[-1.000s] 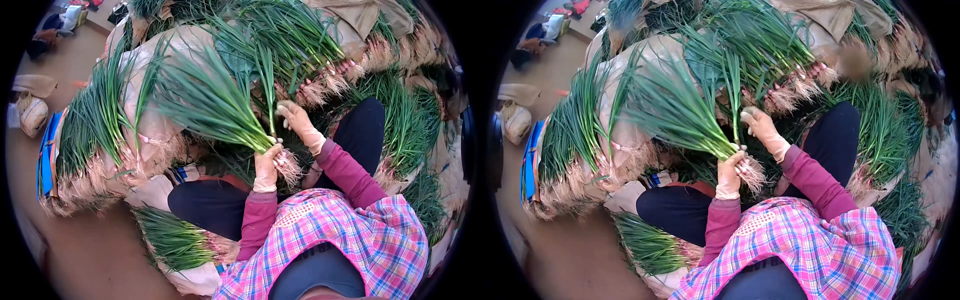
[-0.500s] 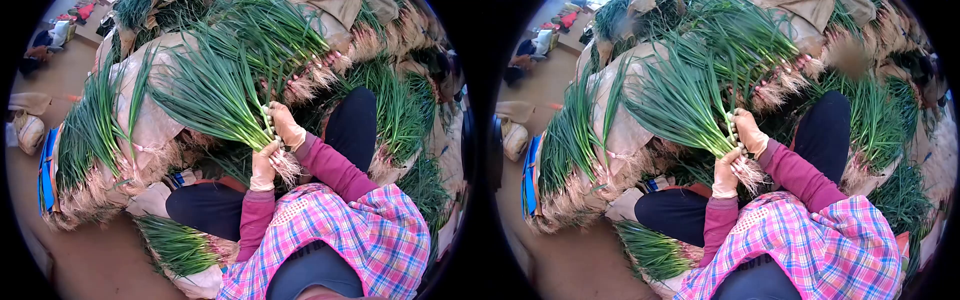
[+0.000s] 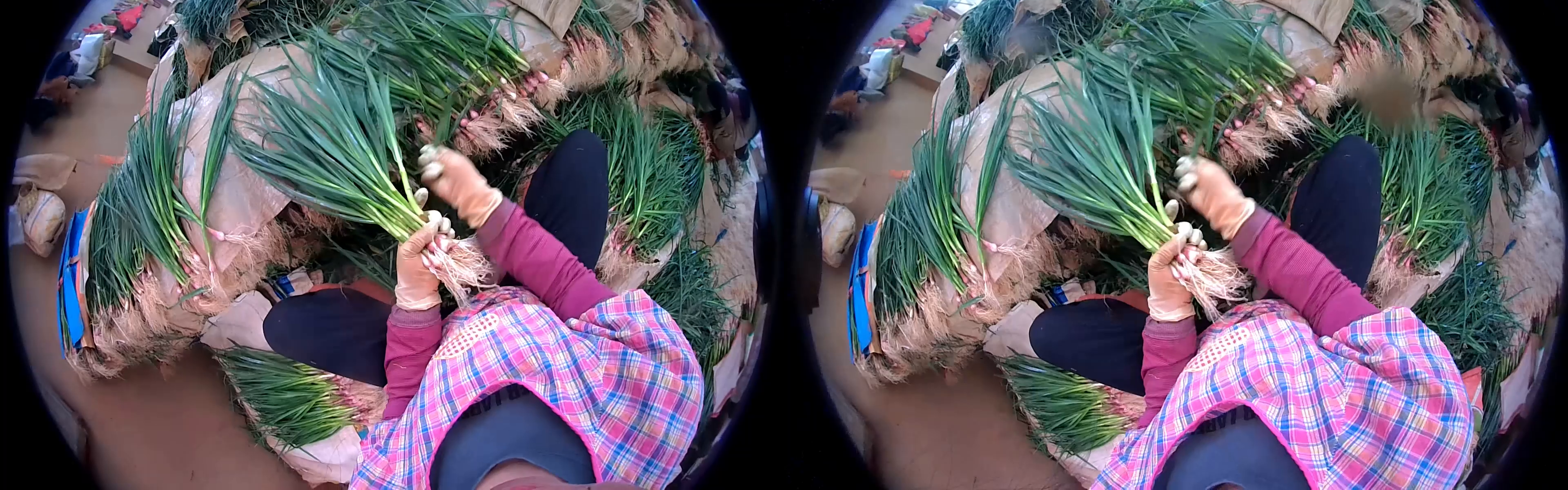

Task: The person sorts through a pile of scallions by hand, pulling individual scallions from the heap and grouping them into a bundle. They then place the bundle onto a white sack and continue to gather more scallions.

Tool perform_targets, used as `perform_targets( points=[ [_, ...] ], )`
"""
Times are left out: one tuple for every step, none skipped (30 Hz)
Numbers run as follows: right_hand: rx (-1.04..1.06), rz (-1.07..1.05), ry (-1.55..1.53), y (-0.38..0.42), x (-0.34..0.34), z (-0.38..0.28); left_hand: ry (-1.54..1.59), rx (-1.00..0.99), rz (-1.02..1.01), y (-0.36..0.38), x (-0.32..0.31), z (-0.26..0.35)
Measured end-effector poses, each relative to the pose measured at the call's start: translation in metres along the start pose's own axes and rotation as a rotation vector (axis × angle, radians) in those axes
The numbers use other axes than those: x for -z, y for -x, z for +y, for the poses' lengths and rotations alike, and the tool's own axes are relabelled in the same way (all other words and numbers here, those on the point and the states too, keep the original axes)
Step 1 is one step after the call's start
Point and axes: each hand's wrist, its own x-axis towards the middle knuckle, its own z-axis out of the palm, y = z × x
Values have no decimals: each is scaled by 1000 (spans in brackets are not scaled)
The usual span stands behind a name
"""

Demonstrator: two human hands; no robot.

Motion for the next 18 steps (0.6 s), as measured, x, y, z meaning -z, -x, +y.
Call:
perform_targets(
  points=[
    [52,-50,-92,5,-4,-13,19,3,-58,2,3,3],
    [69,-89,24,-7,10,-29,18,-2,-57,4,1,5],
    [191,-135,372,-3,23,-28,-73,-59,-21,9,-5,7],
    [318,-184,724,5,30,-27,-162,-117,9,10,-8,8],
    [-25,-226,1356,11,35,-34,-366,-156,15,13,-2,13],
    [-215,-168,1575,24,49,-21,-260,-259,-74,11,-2,13],
    [59,-227,1791,31,55,-22,-245,-332,-83,9,-7,15],
    [337,-284,1986,37,63,-23,-228,-401,-81,12,-12,16],
    [778,-15,2169,28,49,-40,-261,-404,23,11,-15,19],
    [854,306,2153,26,24,-59,-301,-352,86,11,-20,26],
    [1094,534,2087,12,21,-74,-322,-297,122,7,-8,27],
    [1058,591,2302,2,13,-90,-344,-251,146,-2,8,26],
    [932,473,2329,-8,10,-96,-294,-247,169,-9,14,18],
    [940,474,2321,-11,12,-99,-246,-216,172,-11,20,13],
    [906,406,2173,-10,-2,-100,-166,-194,161,-14,22,11],
    [867,330,2033,-13,-15,-101,-82,-176,152,-16,25,9],
    [616,85,1373,-24,-8,-106,-44,-152,88,-14,32,10],
    [451,-4,1180,13,-45,-98,-38,-159,97,-15,32,10]
  ],
)
